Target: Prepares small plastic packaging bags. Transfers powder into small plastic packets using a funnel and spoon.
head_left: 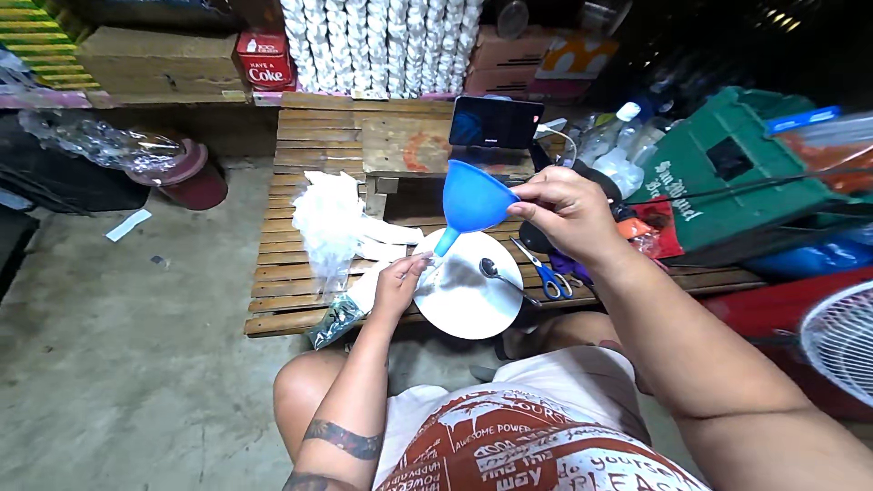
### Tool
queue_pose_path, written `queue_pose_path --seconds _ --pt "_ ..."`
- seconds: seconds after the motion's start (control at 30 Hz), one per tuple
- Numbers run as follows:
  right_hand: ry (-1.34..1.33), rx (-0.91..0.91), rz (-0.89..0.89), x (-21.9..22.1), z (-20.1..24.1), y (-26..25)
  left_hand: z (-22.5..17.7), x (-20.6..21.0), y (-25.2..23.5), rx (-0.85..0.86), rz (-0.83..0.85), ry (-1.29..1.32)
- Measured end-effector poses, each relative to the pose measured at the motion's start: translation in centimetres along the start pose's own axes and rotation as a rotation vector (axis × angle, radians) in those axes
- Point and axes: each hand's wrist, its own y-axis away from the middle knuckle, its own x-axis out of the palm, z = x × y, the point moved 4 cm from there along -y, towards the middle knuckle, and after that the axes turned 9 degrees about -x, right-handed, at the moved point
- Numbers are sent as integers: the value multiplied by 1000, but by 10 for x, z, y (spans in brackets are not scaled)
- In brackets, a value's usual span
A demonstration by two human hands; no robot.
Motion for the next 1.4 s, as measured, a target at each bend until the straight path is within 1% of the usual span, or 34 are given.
queue_pose_path --seconds 0.27,0.43,0.5,0.67,0.8,0.9,1.03,1.2,1.4 --pt "70 -62 19 1 1 -4 0 0 0 15 11 5" --pt "102 -83 20 2 1 -3 0 0 0 18 22 -39" --pt "132 -114 25 3 2 -3 0 0 0 36 31 -53" --pt "165 -234 21 4 11 0 1 0 0 20 31 -57" --pt "193 -294 40 9 16 3 2 0 0 21 22 -37" --pt "220 -343 65 16 19 4 2 0 0 2 20 -27" --pt "286 -390 67 28 23 5 1 -2 0 -65 16 19" --pt "264 -380 105 42 25 8 1 -6 1 -101 -8 46" --pt "247 -379 103 52 24 8 -1 -9 2 -152 -1 154"
